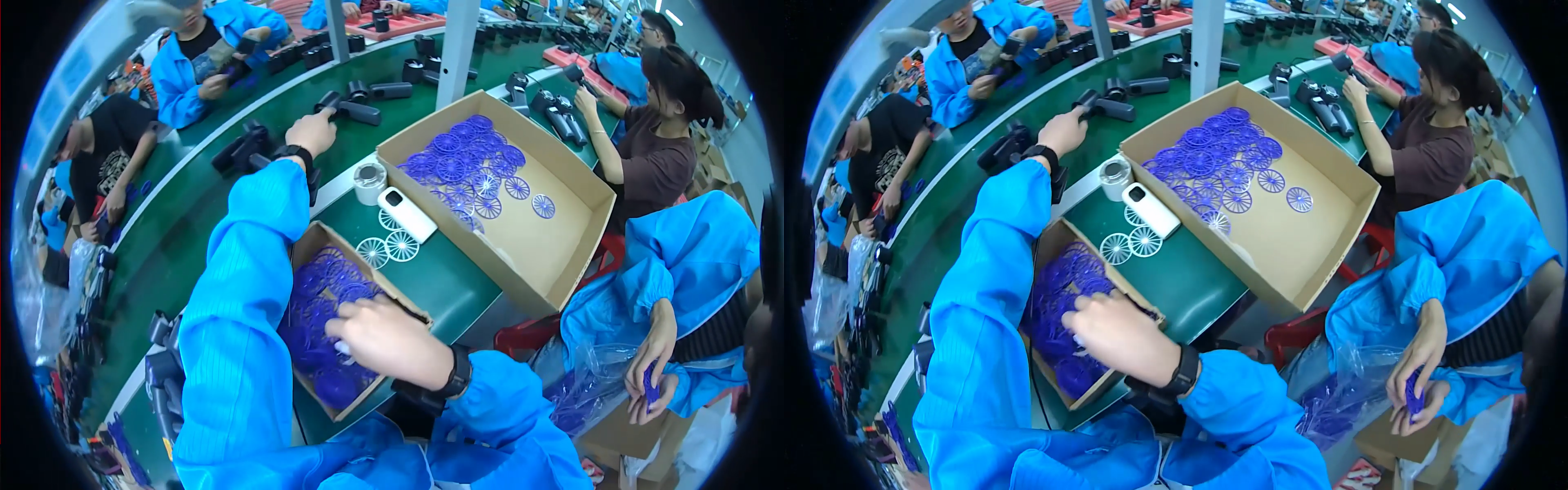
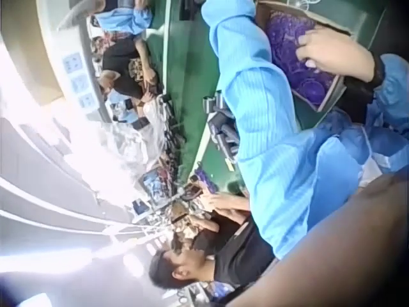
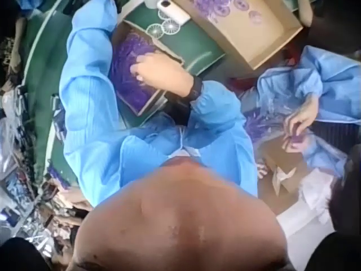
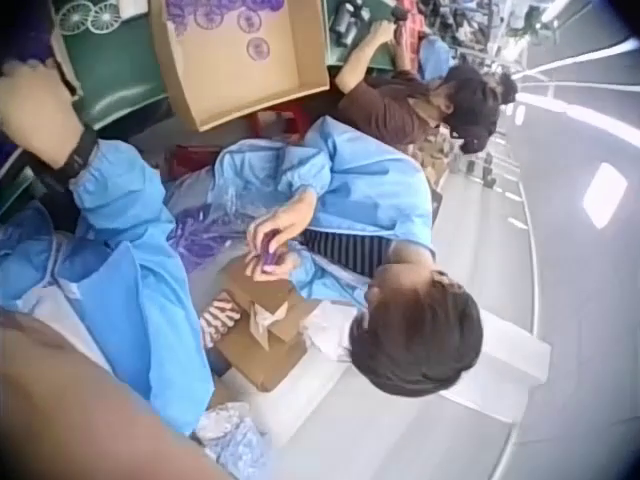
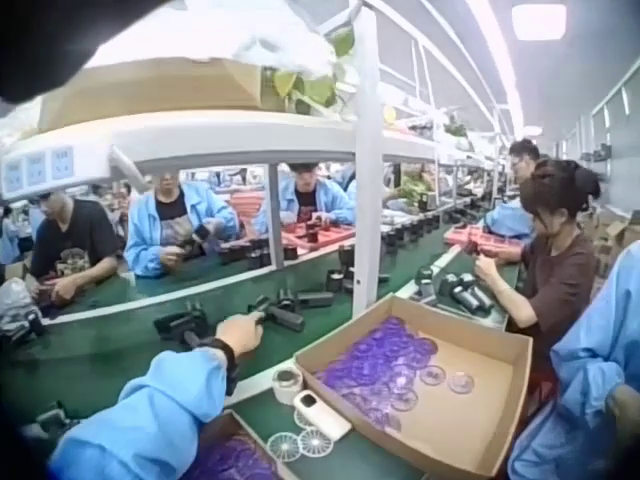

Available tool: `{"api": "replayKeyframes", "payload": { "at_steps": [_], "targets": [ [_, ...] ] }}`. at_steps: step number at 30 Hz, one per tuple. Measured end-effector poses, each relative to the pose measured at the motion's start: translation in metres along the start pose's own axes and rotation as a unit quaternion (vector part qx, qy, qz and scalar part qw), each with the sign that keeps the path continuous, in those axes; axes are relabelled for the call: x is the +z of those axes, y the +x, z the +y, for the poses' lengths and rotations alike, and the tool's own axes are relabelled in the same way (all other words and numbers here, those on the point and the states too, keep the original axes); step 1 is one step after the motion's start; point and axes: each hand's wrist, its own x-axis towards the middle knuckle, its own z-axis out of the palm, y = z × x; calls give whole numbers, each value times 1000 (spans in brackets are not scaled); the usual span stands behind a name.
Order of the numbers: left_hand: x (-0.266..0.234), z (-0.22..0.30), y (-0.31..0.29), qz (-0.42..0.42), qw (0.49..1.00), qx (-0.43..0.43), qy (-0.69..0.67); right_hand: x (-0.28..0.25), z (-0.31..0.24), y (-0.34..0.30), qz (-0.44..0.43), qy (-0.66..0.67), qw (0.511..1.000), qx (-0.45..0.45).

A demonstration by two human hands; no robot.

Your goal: Assembling small cooling fan units on a production line.

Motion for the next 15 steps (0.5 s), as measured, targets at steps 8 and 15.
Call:
{"api": "replayKeyframes", "payload": {
  "at_steps": [8,15],
  "targets": [
    [46,54,57,-36,981,-29,-187,7,5,4,52,-23,998,-7],
    [28,-14,8,30,951,-34,-306,5,-1,4,92,-11,996,-18]
  ]
}}
